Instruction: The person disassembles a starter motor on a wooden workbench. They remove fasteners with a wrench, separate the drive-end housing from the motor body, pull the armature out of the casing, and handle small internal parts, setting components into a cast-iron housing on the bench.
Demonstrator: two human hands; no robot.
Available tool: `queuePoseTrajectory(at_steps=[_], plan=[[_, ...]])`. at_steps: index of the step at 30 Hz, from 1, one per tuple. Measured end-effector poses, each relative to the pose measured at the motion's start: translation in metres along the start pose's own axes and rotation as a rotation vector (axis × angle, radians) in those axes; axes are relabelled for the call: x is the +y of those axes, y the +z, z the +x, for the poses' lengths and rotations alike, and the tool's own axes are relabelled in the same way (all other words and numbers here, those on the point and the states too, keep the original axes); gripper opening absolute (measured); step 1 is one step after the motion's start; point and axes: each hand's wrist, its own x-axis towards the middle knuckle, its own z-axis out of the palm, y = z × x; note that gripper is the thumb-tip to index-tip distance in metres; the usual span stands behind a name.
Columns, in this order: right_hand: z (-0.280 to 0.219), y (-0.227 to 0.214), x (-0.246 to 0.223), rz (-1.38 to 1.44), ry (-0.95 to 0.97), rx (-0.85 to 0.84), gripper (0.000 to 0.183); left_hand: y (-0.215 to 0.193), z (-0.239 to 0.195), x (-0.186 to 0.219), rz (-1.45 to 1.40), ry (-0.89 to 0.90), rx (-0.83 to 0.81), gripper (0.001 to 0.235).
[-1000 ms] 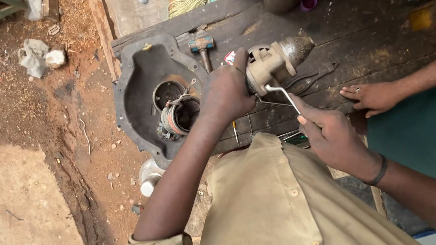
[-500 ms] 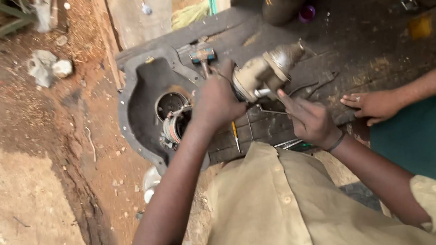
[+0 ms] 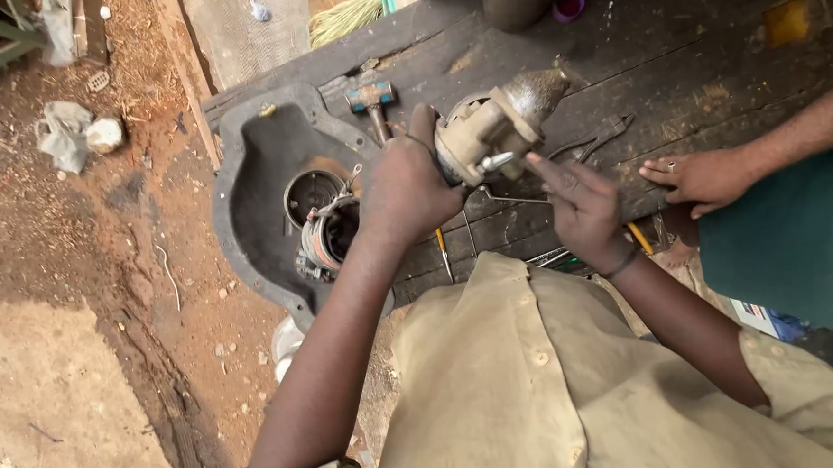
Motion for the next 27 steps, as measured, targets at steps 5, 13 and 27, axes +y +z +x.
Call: queuePoseTrajectory(at_steps=[5,13,27], plan=[[-0.003,-0.017,-0.012,0.368,0.359,-0.050,0.046,-0.001,-0.001,0.001,-0.026,-0.014,0.025,0.070],[0.028,-0.077,-0.070,0.503,0.789,-0.339,0.050,0.015,-0.002,-0.001,0.008,0.077,0.075,0.065],[0.087,-0.116,-0.119,0.218,1.152,-0.703,0.059,0.017,-0.018,0.020,0.044,0.045,0.106,0.066]])
